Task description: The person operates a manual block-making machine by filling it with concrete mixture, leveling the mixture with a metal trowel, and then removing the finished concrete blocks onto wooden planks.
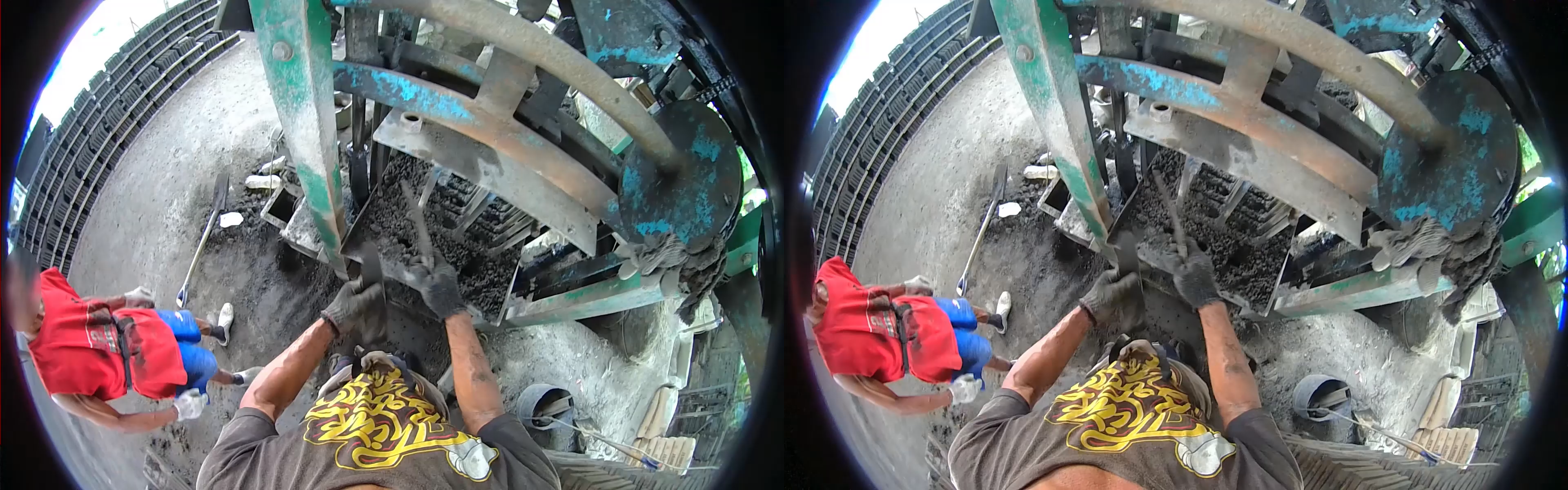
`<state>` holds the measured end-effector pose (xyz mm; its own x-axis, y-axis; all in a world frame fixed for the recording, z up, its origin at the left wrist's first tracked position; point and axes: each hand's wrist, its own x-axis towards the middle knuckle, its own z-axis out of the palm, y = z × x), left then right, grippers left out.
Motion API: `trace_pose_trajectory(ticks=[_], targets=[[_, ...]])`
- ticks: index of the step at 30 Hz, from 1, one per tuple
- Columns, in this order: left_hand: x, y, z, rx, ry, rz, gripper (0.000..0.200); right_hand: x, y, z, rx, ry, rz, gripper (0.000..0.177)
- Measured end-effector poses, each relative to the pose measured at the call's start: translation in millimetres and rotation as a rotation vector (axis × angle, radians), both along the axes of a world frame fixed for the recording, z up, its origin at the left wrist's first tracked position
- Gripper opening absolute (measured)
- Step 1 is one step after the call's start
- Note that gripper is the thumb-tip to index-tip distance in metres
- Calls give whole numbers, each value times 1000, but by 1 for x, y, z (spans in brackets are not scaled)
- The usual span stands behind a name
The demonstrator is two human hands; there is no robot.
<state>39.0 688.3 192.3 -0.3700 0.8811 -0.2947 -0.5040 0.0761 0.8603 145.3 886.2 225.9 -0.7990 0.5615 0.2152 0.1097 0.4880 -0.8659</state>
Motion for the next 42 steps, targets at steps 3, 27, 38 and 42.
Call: trace_pose_trajectory(ticks=[3,27,38,42], targets=[[-3,-1,1,48,-157,317,32,43,-5,-11,-274,-200,-28,27],[18,-22,-3,509,-446,461,46,140,-93,-12,422,-65,-308,54],[43,-44,48,-101,1378,-84,24,118,-86,11,704,-211,-259,81],[69,-28,61,-216,1747,-388,23,113,-68,-25,797,-259,-211,77]])
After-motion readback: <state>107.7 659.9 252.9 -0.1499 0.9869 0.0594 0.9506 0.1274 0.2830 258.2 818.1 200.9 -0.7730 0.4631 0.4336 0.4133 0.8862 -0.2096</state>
